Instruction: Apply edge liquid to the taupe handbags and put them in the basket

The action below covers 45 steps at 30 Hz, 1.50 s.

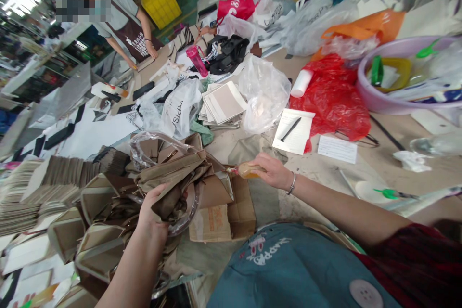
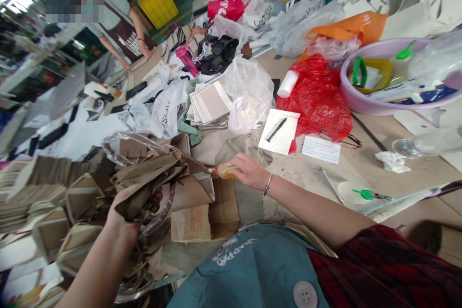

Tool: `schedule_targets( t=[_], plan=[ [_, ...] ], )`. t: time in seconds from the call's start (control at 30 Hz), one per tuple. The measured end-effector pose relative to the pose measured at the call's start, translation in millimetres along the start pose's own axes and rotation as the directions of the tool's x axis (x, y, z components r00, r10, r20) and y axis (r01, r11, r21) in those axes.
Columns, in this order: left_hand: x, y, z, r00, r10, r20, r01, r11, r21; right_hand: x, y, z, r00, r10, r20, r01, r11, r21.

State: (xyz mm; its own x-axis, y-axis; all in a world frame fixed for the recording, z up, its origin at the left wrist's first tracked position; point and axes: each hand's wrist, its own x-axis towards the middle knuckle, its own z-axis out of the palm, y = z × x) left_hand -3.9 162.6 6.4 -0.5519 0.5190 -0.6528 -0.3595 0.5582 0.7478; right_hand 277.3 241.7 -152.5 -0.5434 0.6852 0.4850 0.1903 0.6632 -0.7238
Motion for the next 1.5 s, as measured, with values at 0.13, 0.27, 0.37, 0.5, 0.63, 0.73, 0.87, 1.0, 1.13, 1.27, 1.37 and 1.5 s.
schedule_targets(
  t=[0.13,0.27,0.37,0.5,0.63,0.73,0.87,1.0,1.13,1.27,1.37,1.5],
  plan=[
    [-2.4,1.1,0.9,0.999,0.016,-0.028,-0.015,1.0,0.023,13.4,-10.8,-9.9,0.994,-0.031,-0.109,0.03,1.0,-0.006],
    [-0.6,2.9,0.5,0.999,0.024,-0.036,-0.024,0.999,0.024,26.9,-22.6,-21.9,0.98,-0.062,-0.189,0.063,0.998,-0.001],
    [3.6,3.8,-2.6,1.0,-0.003,0.007,0.003,1.0,0.014,38.1,-30.1,-27.4,0.971,-0.075,-0.226,0.08,0.997,0.013],
    [8.3,3.7,-7.3,0.998,0.013,0.065,-0.015,1.0,0.021,49.4,-34.3,-28.5,0.963,-0.085,-0.256,0.092,0.996,0.013],
    [10.7,3.6,-9.7,0.996,0.036,0.079,-0.04,0.998,0.051,46.5,-30.1,-24.0,0.971,-0.098,-0.219,0.099,0.995,-0.006],
    [13.7,3.1,-11.4,0.997,0.024,0.075,-0.027,0.998,0.052,40.1,-26.6,-20.7,0.98,-0.084,-0.182,0.08,0.996,-0.03],
    [19.7,1.4,-13.9,0.996,0.007,0.091,-0.009,1.0,0.025,43.9,-29.1,-21.9,0.973,-0.077,-0.218,0.079,0.997,-0.001],
    [22.7,1.5,-15.5,0.997,0.034,0.07,-0.038,0.998,0.049,56.6,-32.9,-25.8,0.957,-0.129,-0.26,0.135,0.991,0.005],
    [22.1,3.1,-16.4,0.997,-0.02,0.073,0.019,1.0,0.024,52.7,-25.5,-22.6,0.962,-0.132,-0.24,0.134,0.991,-0.007],
    [19.6,3.2,-14.5,1.0,0.006,0.03,-0.006,1.0,0.011,36.5,-14.3,-15.7,0.982,-0.073,-0.174,0.071,0.997,-0.022],
    [17.6,3.2,-11.1,1.0,0.018,-0.003,-0.018,1.0,-0.011,33.6,-14.2,-15.4,0.988,-0.047,-0.15,0.049,0.999,0.007],
    [15.6,3.0,-10.1,0.999,0.003,0.035,-0.003,1.0,-0.003,46.9,-21.8,-20.0,0.973,-0.083,-0.217,0.096,0.994,0.05]
  ],
)
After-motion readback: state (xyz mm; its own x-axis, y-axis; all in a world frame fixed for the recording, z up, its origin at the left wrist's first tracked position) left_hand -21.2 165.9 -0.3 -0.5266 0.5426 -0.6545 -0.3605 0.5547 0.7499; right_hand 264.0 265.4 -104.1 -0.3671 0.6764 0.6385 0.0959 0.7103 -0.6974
